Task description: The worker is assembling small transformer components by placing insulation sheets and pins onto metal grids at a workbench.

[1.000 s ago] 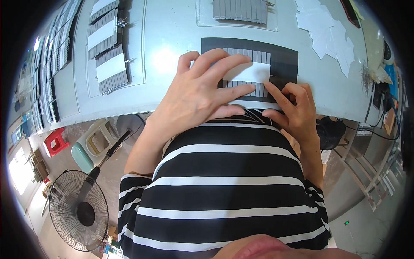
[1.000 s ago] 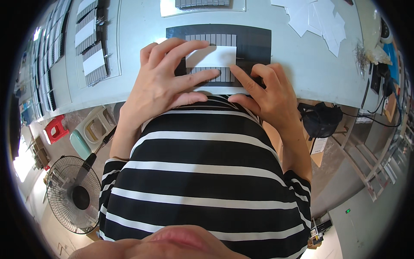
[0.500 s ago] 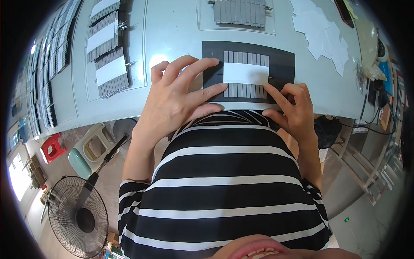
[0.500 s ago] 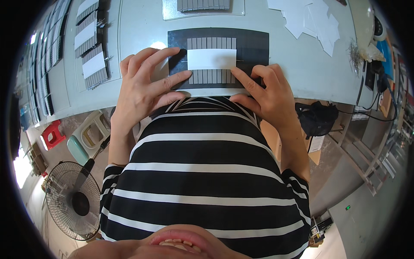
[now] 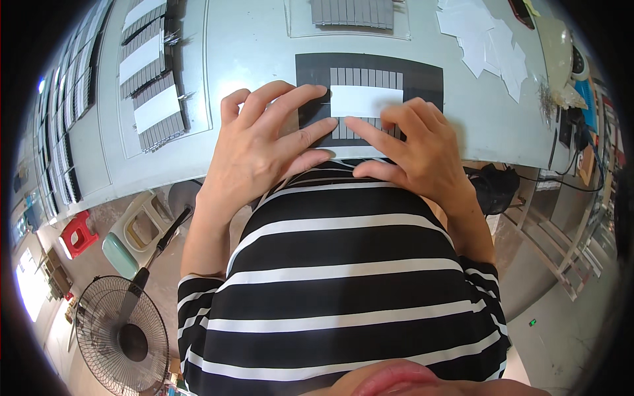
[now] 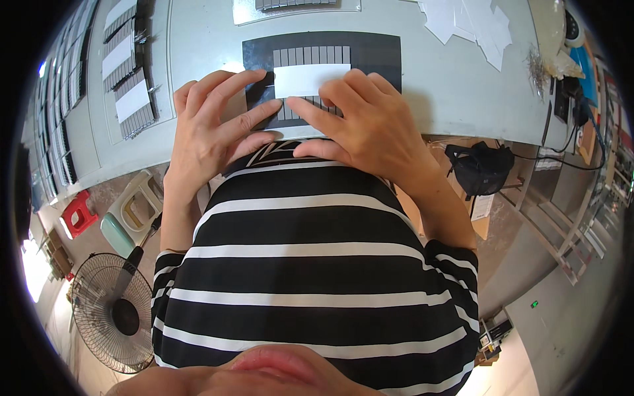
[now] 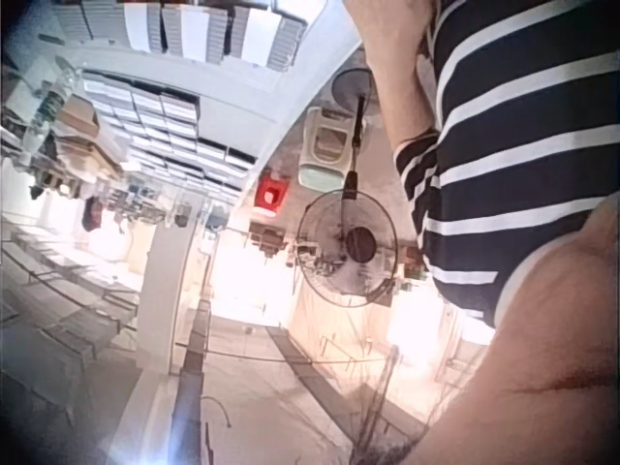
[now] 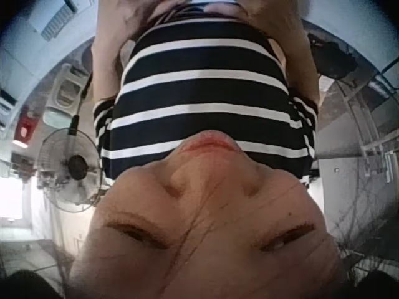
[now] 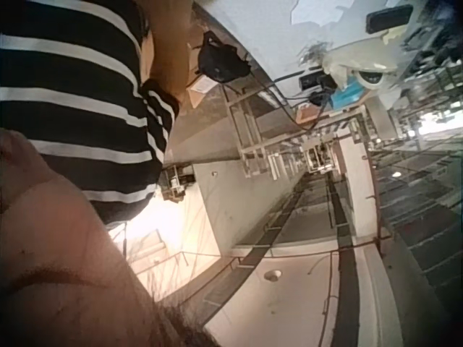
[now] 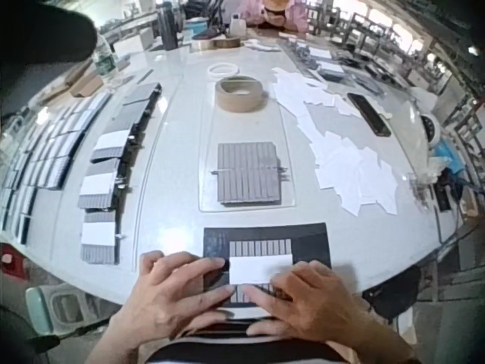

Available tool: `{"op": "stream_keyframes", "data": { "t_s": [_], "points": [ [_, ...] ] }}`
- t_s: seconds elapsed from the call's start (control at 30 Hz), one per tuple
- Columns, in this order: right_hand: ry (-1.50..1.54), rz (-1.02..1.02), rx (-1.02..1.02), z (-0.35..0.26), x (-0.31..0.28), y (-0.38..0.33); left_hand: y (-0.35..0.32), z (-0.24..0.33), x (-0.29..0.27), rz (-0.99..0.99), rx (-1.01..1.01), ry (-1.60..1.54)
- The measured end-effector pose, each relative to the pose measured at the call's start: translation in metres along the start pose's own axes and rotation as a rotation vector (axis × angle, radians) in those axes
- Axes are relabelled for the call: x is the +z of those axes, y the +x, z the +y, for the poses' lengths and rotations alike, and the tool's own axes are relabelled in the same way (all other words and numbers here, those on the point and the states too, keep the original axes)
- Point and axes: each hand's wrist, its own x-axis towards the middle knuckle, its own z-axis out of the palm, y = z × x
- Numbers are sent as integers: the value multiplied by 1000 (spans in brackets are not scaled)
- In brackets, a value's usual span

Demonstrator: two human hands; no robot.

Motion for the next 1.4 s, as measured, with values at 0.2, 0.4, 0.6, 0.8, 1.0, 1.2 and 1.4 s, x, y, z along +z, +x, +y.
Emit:
{"op": "stream_keyframes", "data": {
  "t_s": [0.2,0.4,0.6,0.8,1.0,1.2,1.4],
  "points": [
    [18,6,30,15,-3,-19,-5,-2,1,-56,3,58],
    [4,4,146,23,-13,-43,-4,-2,1,-69,-6,52],
    [21,27,104,29,-10,-44,0,-2,-2,-22,12,39],
    [121,18,134,32,-12,-47,-2,-1,-1,-16,18,37],
    [73,13,125,28,-9,-45,-3,-2,-1,-20,18,59],
    [26,41,99,30,-9,-44,6,2,0,-65,39,64],
    [48,45,79,30,-9,-38,21,16,13,-102,58,73]
  ]
}}
